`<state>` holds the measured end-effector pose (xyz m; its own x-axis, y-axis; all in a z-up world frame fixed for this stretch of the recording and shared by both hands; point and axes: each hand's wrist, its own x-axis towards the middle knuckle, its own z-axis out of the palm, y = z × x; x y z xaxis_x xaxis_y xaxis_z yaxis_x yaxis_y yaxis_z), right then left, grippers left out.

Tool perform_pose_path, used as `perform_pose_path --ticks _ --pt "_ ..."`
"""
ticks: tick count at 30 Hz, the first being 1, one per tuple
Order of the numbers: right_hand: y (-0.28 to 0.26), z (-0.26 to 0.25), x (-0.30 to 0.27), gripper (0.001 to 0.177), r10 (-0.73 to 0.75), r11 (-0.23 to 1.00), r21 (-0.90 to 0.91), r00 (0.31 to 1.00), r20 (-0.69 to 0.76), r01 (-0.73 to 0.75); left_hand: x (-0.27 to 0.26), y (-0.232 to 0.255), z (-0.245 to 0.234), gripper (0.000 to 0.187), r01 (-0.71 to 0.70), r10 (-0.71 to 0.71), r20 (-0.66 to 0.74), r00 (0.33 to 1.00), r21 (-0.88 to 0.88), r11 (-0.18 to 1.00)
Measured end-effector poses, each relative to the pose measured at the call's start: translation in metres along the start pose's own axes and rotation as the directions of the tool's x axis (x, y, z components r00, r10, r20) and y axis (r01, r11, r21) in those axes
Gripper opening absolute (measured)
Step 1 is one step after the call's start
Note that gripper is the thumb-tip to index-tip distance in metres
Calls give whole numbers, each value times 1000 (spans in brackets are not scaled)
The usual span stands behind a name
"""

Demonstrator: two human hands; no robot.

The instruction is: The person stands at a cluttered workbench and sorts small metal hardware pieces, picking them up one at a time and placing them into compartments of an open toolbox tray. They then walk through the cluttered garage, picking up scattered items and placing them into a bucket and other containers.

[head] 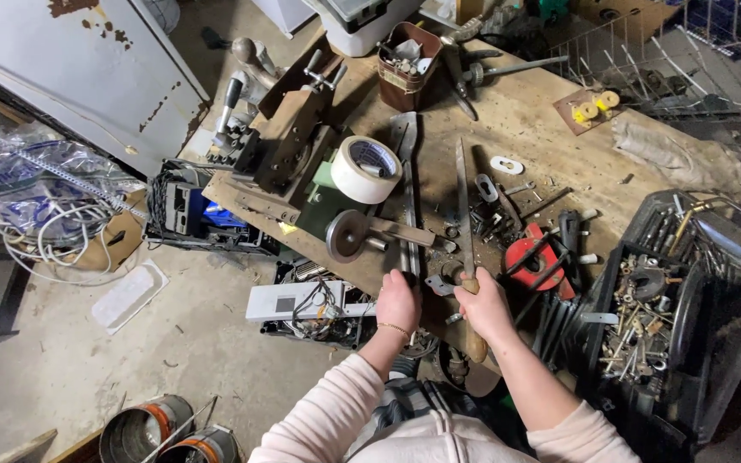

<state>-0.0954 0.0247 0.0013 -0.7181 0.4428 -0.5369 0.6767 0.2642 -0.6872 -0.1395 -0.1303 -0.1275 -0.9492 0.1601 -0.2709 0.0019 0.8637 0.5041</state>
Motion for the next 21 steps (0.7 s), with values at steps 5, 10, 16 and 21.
perform_pose_path --ticks 5,10,16,21 --pt "4 -5 8 36 20 999 -40 1000 11 -20 6 17 2 61 -25 28 -40 999 80 997" --pt "7 3 21 36 37 993 -116 999 28 -33 10 19 2 61 -46 49 -24 998 138 989" --pt "9 16 38 37 -3 990 -139 1000 31 7 19 14 16 69 -33 36 -20 999 133 991" --pt "-22 35 15 45 -22 984 -176 997 75 35 17 -4 3 55 7 30 -185 982 197 980"
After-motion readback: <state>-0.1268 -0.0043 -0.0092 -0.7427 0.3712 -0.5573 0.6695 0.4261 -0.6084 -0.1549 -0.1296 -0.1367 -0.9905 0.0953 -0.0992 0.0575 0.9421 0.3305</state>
